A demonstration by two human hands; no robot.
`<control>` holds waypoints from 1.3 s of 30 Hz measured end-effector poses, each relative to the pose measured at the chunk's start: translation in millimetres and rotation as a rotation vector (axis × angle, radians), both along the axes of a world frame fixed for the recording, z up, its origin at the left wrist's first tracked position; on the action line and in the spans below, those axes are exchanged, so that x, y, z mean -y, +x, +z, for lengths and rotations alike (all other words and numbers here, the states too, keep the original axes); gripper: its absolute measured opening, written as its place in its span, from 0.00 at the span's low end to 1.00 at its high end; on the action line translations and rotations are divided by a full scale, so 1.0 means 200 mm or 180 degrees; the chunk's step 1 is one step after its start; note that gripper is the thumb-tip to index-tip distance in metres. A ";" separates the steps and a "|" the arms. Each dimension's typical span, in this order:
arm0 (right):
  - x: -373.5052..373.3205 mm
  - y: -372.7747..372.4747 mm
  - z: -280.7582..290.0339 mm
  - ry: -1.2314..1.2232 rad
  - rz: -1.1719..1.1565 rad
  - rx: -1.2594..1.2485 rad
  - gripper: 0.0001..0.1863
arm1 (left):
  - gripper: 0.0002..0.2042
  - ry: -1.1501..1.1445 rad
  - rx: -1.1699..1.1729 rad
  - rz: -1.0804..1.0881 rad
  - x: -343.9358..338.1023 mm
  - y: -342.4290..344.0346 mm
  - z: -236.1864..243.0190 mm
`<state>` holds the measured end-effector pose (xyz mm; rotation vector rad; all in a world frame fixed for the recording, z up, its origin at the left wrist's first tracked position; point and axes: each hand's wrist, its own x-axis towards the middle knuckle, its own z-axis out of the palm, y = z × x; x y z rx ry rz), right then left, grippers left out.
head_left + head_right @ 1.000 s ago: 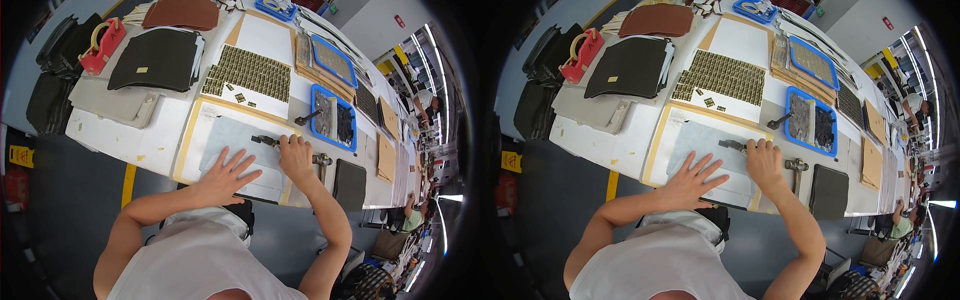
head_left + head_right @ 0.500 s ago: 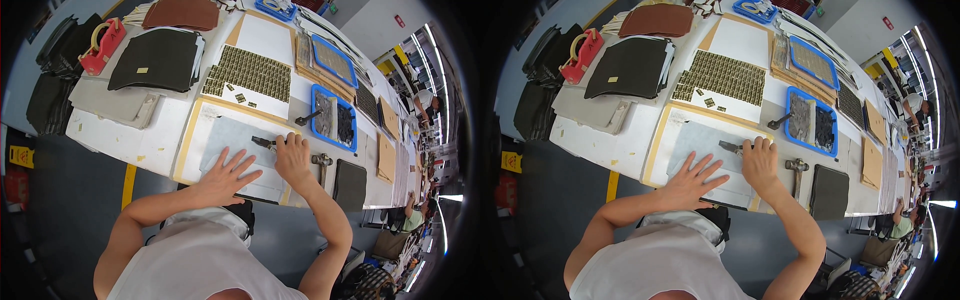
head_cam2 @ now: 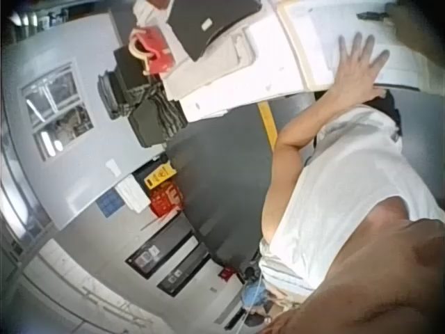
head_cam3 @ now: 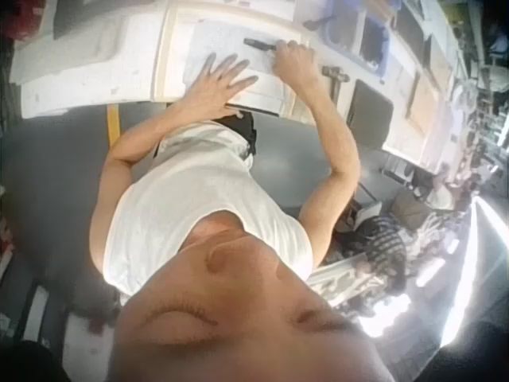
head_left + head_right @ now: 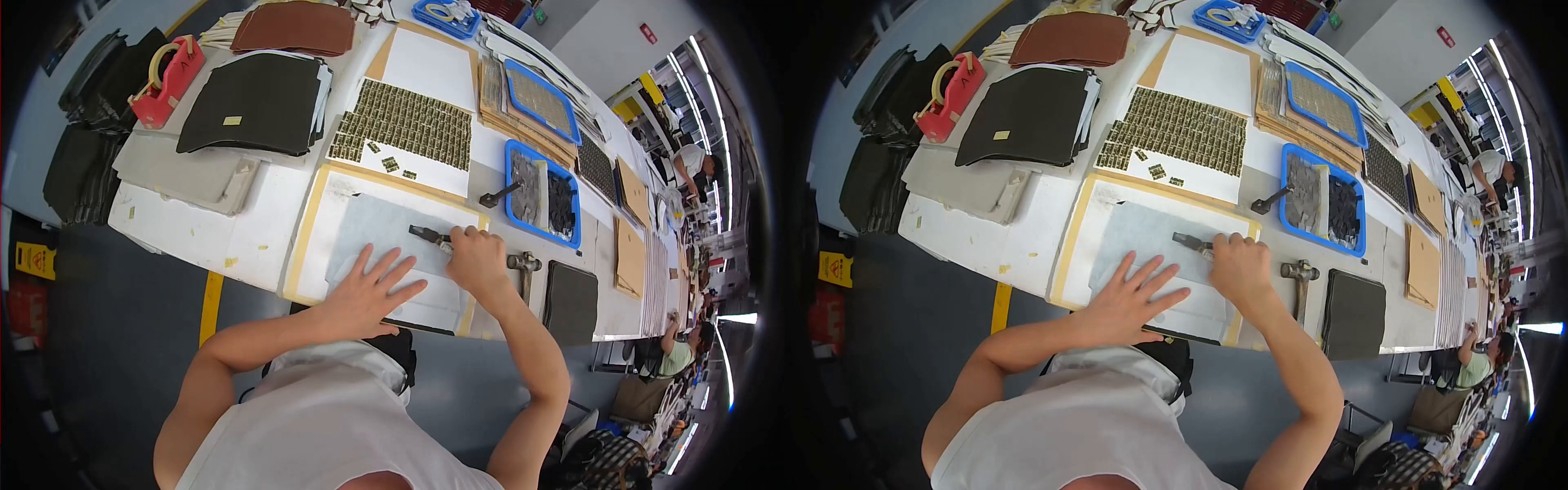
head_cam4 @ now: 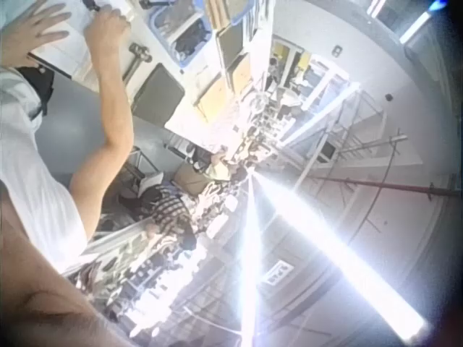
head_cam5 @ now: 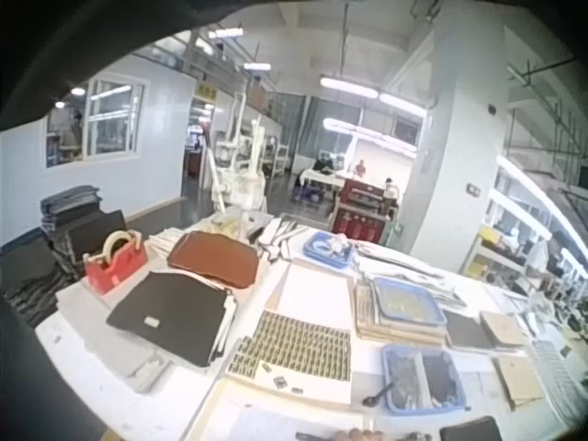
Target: Attaching metal logo or hardware to leather panel using alignment paper and a hammer.
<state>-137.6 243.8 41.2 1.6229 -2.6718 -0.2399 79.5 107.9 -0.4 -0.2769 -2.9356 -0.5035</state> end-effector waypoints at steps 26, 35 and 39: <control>-0.24 0.64 0.07 -0.3904 -0.0414 0.4946 0.26 | 0.14 0.1113 -0.0596 0.0348 0.52 -0.16 0.96; -0.21 0.67 0.20 -0.3182 -0.0094 0.4726 0.10 | 0.16 0.1122 -0.0109 0.1198 0.55 -0.26 0.75; -0.19 0.67 0.25 -0.3471 0.0011 0.5036 0.06 | 0.16 0.1039 0.0166 0.1213 0.47 -0.29 0.59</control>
